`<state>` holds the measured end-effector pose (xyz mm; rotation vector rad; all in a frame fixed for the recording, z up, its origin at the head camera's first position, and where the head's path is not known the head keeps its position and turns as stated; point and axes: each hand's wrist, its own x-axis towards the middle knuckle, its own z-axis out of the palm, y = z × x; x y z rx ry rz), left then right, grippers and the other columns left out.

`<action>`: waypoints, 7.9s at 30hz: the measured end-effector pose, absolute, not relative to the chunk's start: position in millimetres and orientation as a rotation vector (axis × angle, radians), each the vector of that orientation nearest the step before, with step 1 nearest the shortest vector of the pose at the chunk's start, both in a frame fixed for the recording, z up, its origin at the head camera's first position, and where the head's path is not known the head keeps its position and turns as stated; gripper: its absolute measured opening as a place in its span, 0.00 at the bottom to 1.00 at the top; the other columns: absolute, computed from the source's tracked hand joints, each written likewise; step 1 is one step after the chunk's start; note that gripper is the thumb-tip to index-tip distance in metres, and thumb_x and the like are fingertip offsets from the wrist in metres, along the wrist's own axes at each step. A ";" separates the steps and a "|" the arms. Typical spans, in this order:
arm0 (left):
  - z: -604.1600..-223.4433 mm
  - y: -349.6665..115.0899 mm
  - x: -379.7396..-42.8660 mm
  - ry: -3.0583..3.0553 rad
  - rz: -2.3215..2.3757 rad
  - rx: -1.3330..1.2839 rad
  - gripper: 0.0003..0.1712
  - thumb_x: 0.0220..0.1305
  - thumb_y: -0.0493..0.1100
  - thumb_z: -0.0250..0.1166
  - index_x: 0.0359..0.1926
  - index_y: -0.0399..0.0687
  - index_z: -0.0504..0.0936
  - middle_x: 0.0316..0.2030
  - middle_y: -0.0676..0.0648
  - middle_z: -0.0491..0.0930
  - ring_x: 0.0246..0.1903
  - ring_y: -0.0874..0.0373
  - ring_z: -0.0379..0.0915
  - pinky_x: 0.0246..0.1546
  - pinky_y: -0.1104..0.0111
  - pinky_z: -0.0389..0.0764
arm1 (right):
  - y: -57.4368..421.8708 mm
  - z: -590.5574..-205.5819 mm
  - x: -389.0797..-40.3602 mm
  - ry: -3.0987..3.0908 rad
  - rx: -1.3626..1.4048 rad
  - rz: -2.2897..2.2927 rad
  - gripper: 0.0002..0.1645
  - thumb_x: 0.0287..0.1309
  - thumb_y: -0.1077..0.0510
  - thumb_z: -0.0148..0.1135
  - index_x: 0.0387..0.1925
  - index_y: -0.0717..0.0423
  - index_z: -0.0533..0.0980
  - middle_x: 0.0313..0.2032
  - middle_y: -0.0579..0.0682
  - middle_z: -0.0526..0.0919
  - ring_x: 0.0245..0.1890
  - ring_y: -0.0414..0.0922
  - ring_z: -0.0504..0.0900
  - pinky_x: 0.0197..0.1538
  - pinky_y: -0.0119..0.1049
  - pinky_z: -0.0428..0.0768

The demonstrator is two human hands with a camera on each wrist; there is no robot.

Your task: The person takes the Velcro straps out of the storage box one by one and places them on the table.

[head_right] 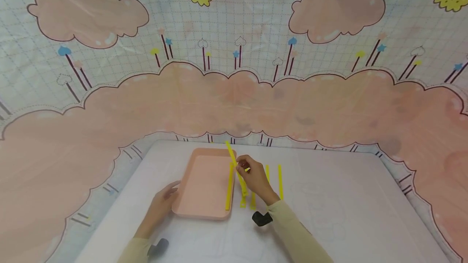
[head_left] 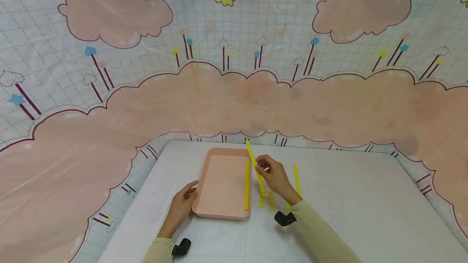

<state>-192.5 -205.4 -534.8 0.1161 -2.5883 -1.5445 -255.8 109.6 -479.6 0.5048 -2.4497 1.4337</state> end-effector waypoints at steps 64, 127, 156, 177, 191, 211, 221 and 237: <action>-531.1 -211.3 -225.5 -2.627 -1.558 0.036 0.25 0.66 0.35 0.59 0.64 0.45 0.75 0.55 0.35 0.79 0.53 0.42 0.80 0.51 0.56 0.81 | 234.0 -492.9 -225.3 -2.502 -0.063 1.947 0.23 0.67 0.55 0.59 0.56 0.66 0.72 0.38 0.46 0.82 0.37 0.38 0.78 0.39 0.31 0.78; -534.0 -212.5 -221.5 -2.634 -1.578 0.041 0.26 0.68 0.38 0.58 0.67 0.49 0.73 0.58 0.35 0.78 0.57 0.41 0.77 0.57 0.52 0.77 | 259.6 -500.0 -225.9 -2.777 -0.194 1.565 0.21 0.66 0.54 0.61 0.53 0.63 0.74 0.43 0.57 0.83 0.36 0.41 0.83 0.34 0.32 0.80; -532.5 -210.4 -219.2 -2.642 -1.576 0.057 0.26 0.68 0.36 0.58 0.67 0.48 0.73 0.57 0.35 0.78 0.56 0.41 0.77 0.57 0.52 0.77 | 177.5 -478.3 -219.2 -2.731 0.470 1.649 0.13 0.62 0.58 0.65 0.47 0.59 0.78 0.43 0.53 0.83 0.39 0.44 0.82 0.36 0.35 0.82; -531.7 -210.2 -221.9 -2.656 -1.569 0.079 0.26 0.69 0.38 0.57 0.67 0.50 0.72 0.57 0.36 0.78 0.57 0.42 0.76 0.58 0.52 0.76 | 109.8 -473.9 -226.0 -2.682 0.711 1.621 0.11 0.62 0.59 0.64 0.44 0.59 0.79 0.42 0.52 0.84 0.42 0.43 0.81 0.43 0.30 0.80; -537.9 -212.8 -223.5 -2.652 -1.566 0.079 0.25 0.69 0.39 0.58 0.66 0.52 0.73 0.57 0.37 0.79 0.56 0.43 0.77 0.57 0.53 0.78 | 83.2 -471.7 -233.4 -2.706 0.927 1.542 0.15 0.59 0.60 0.67 0.48 0.58 0.78 0.49 0.57 0.82 0.51 0.53 0.80 0.52 0.43 0.81; -537.2 -211.6 -222.5 -2.647 -1.559 0.061 0.26 0.69 0.37 0.57 0.67 0.49 0.72 0.57 0.36 0.79 0.56 0.43 0.77 0.57 0.52 0.77 | 64.1 -473.9 -244.0 -2.787 1.176 0.431 0.18 0.56 0.54 0.71 0.48 0.48 0.79 0.49 0.44 0.80 0.52 0.46 0.77 0.53 0.43 0.77; -536.0 -210.9 -221.2 -2.621 -1.564 0.078 0.25 0.68 0.37 0.58 0.66 0.48 0.74 0.55 0.34 0.79 0.55 0.41 0.78 0.57 0.51 0.77 | 65.8 -477.6 -250.1 -2.701 1.177 0.055 0.20 0.52 0.53 0.74 0.47 0.45 0.80 0.48 0.44 0.80 0.49 0.45 0.78 0.48 0.40 0.78; -532.7 -208.8 -217.3 -2.604 -1.588 0.066 0.25 0.68 0.37 0.58 0.66 0.47 0.74 0.55 0.35 0.79 0.56 0.42 0.77 0.57 0.51 0.77 | 57.7 -477.7 -262.8 -2.705 1.223 -0.264 0.07 0.65 0.51 0.61 0.43 0.43 0.82 0.41 0.43 0.79 0.40 0.42 0.76 0.43 0.36 0.74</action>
